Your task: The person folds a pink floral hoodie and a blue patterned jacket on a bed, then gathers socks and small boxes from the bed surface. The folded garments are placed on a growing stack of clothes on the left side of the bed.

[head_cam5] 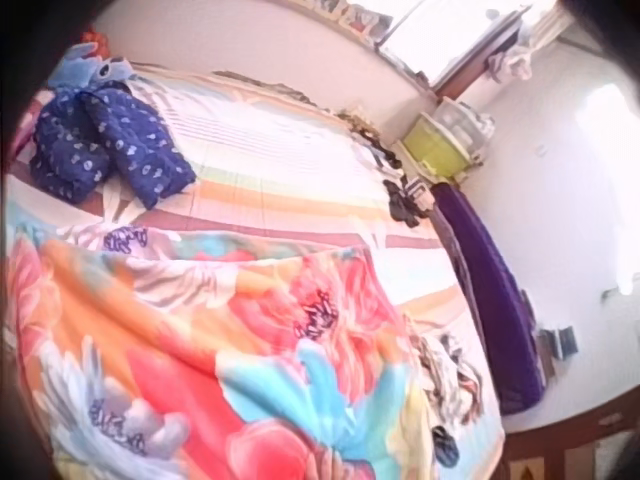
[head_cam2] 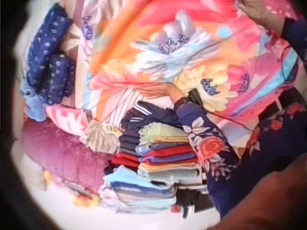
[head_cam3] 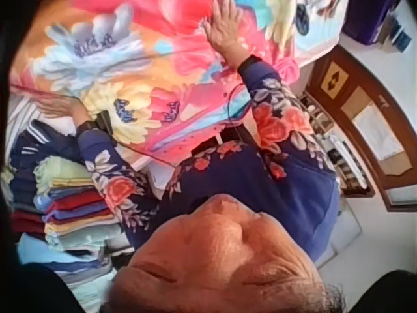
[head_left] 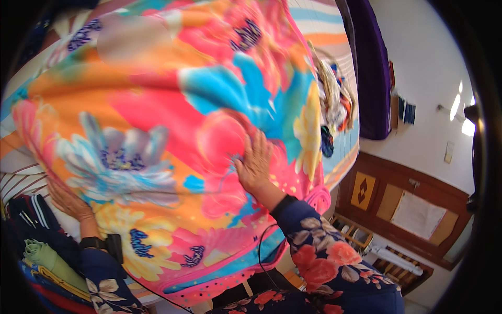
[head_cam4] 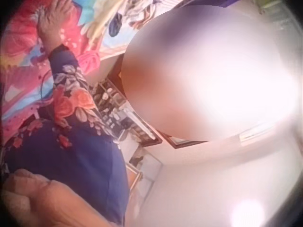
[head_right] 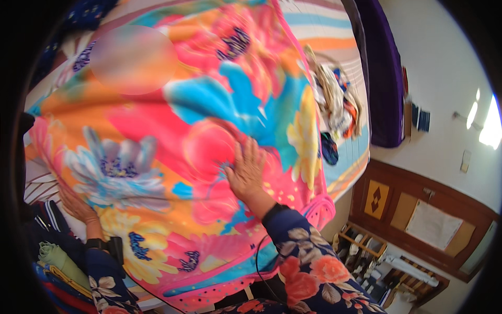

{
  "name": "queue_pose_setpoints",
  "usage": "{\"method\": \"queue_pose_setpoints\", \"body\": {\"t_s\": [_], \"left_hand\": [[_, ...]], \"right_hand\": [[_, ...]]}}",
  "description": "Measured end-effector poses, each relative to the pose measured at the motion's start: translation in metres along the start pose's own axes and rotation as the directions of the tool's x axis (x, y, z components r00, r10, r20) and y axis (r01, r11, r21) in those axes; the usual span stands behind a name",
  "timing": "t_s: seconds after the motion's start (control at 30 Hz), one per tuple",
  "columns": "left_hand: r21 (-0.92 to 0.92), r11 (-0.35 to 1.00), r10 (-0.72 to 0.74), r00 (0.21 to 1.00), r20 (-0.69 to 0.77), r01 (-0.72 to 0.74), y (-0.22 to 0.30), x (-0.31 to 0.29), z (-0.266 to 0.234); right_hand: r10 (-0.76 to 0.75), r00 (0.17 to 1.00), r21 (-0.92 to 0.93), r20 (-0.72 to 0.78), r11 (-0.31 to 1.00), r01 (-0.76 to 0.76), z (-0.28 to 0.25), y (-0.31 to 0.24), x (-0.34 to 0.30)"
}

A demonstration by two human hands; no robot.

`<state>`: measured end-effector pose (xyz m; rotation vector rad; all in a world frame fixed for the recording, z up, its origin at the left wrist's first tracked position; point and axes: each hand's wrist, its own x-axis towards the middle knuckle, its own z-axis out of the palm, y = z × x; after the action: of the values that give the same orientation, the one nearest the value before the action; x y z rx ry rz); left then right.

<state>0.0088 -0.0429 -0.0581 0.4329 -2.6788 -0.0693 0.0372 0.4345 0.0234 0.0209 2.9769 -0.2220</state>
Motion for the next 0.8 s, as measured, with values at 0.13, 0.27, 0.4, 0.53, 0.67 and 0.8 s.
{"method": "queue_pose_setpoints", "body": {"t_s": [0.13, 0.27, 0.4, 0.53, 0.67, 0.8], "left_hand": [[0.046, 0.987, 0.151, 0.987, 0.05, -0.153, -0.03, 0.015, 0.002], [-0.223, 0.973, 0.122, 0.955, 0.269, -0.061, -0.03, -0.021, -0.037], [-0.148, 0.961, 0.274, 0.884, 0.379, -0.235, 0.01, -0.128, -0.125], [-0.103, 0.989, 0.143, 0.872, 0.468, -0.107, 0.059, -0.232, -0.217], [0.182, 0.773, -0.587, 0.577, 0.568, 0.608, 0.08, -0.287, -0.266], [-0.013, 0.169, -0.682, 0.126, 0.721, 0.986, 0.078, -0.303, -0.285]], "right_hand": [[-0.025, 0.998, 0.048, -0.064, 0.998, 0.028, 0.011, 0.006, 0.003], [-0.019, 0.992, 0.132, -0.124, 0.991, 0.036, 0.011, 0.005, 0.003], [-0.028, 0.984, 0.203, -0.174, 0.977, 0.064, 0.006, 0.011, -0.002], [-0.169, 0.982, 0.277, -0.087, 0.942, 0.187, -0.025, 0.059, -0.051], [0.102, 0.995, 0.037, 0.014, 0.994, -0.103, -0.073, 0.157, -0.153], [-0.019, 0.96, 0.199, 0.279, 0.979, -0.038, -0.11, 0.233, -0.209]]}}
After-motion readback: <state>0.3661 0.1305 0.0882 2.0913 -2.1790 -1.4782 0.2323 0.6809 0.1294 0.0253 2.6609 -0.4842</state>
